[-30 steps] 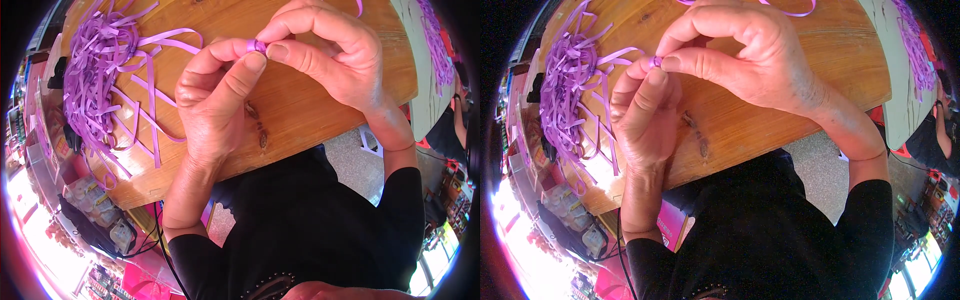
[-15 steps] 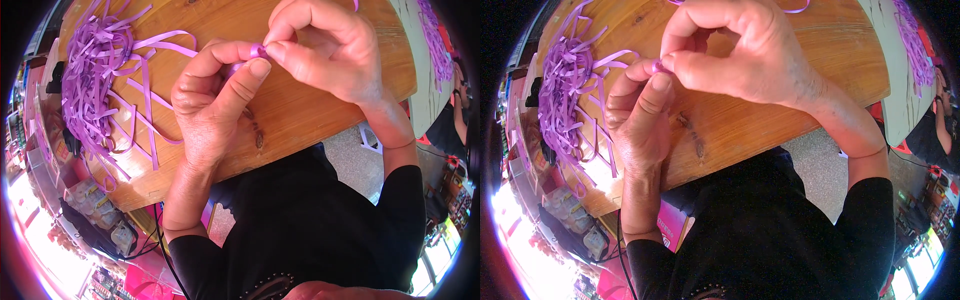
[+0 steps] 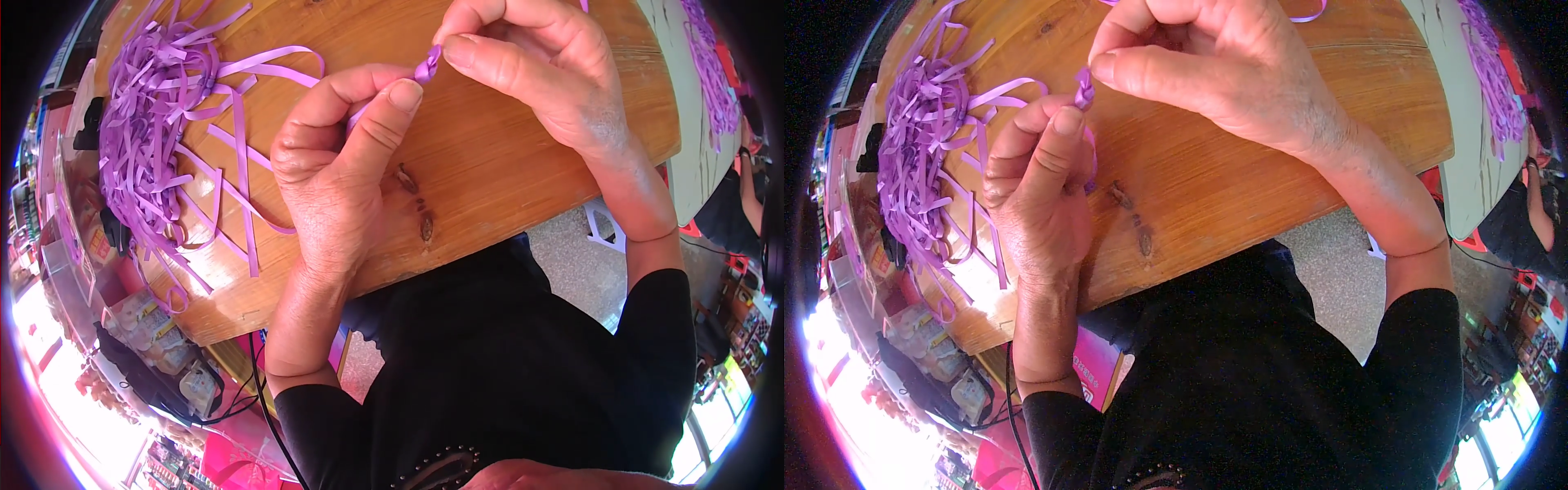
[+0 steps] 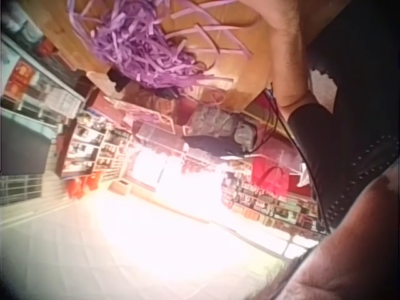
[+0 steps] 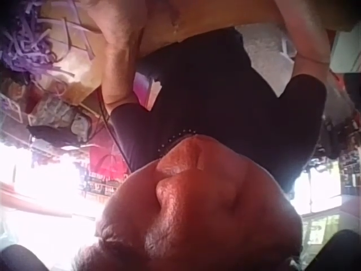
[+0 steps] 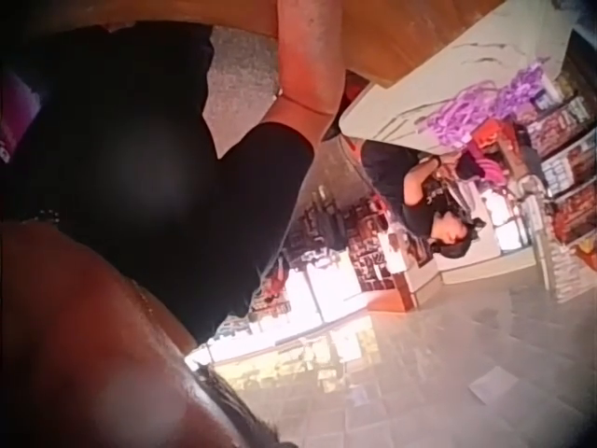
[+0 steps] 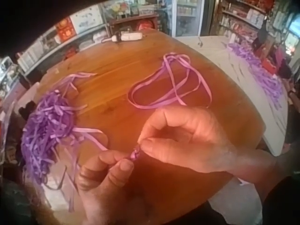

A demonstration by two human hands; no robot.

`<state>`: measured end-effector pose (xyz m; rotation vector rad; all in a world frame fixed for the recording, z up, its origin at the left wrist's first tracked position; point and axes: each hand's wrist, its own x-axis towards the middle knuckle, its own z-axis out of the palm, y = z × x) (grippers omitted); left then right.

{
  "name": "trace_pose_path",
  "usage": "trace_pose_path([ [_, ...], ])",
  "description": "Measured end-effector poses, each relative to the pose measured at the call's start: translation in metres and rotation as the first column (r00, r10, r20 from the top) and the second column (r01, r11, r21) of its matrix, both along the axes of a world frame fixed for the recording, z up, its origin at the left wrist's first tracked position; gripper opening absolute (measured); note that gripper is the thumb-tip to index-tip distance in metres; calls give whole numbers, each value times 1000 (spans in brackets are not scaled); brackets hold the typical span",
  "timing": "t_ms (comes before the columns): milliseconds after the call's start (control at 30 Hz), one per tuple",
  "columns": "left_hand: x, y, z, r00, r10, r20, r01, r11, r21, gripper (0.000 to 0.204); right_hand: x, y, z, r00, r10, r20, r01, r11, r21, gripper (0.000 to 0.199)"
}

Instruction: The person rolls a purple ribbon by hand to create a small coil and then inserts it into another rolled ribbon. They repeat this process by picking up new ribbons from a pile to join them together.

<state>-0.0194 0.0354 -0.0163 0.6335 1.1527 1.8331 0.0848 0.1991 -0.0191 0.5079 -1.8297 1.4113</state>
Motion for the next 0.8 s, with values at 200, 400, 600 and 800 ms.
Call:
trace_pose_path([
  [200,-5,-4,-2,1000,-10,1,10,1000,-22,12,19,-34,45,787,-421,451,412,903,124,26],
  [400,1,-2,4,999,6,-41,-9,998,-62,11,24,-34,49,822,-514,247,343,792,505,33],
  [600,-6,-3,7,947,77,-311,-114,988,-103,7,26,-34,51,727,-663,177,448,655,609,16],
  [800,-10,-4,12,932,115,-343,-145,987,-63,6,24,-33,49,701,-697,147,494,625,605,17],
])
